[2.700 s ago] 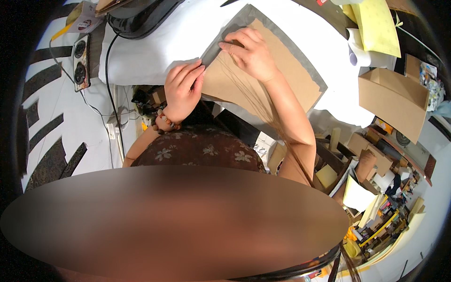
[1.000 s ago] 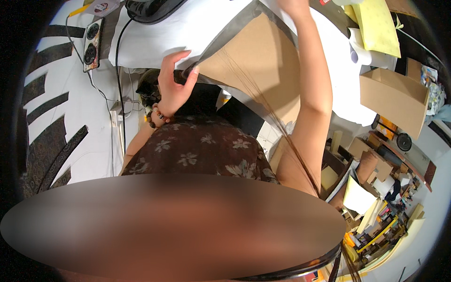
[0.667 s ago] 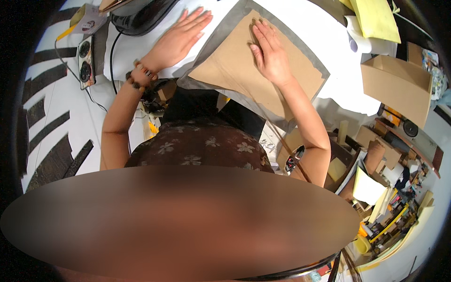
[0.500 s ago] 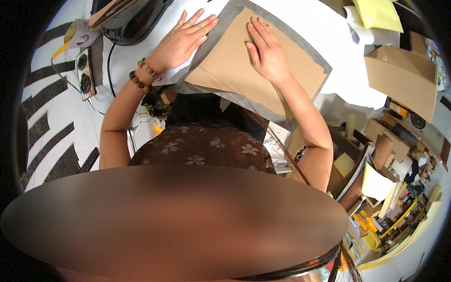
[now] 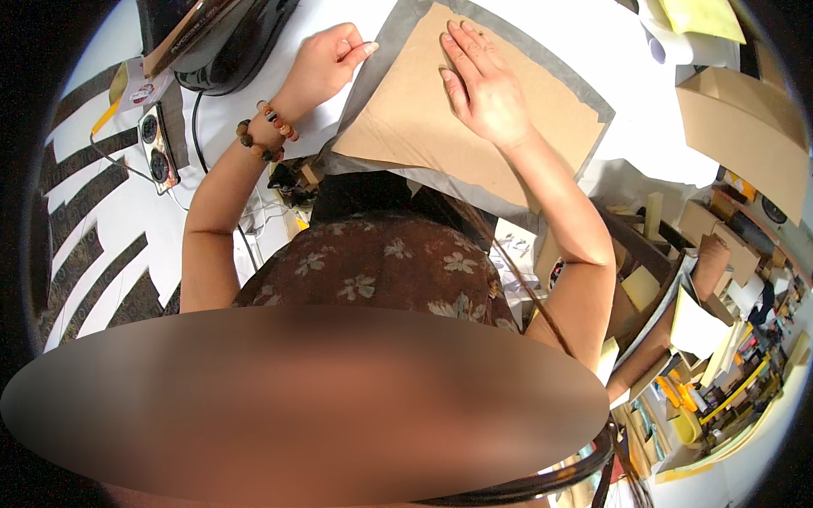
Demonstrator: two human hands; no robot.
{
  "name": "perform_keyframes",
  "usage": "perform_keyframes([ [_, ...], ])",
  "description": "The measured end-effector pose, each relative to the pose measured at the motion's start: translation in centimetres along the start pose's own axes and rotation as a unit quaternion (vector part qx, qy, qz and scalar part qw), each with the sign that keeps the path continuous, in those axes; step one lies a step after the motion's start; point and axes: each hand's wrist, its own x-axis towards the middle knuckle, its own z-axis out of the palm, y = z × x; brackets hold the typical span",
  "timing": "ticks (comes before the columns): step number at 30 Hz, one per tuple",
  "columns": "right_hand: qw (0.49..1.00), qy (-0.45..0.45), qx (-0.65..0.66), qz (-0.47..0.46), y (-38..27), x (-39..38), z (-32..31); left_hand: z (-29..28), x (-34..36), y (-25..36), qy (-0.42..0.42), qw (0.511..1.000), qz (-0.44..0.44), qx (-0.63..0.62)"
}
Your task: The person is sewing a piece of fabric onto a cardboard template. They use a needle and thread to stitch the fabric, then trim the excess with scissors. Finally, they iron the fabric to smooth it out.
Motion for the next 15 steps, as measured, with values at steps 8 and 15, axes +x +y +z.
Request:
perform_keyframes([
  [8,1.000,-0.003,-0.014,0.002,-0.2,0.0,0.2,0.3,-0.7,-0.1,-0.070,0.993,-0.071,-0.070],
  [15,0.997,-0.033,0.028,0.057,-2.7,0.9,-1.4,0.2,-2.8,1.7,-0.023,0.999,-0.014,0.029],
])
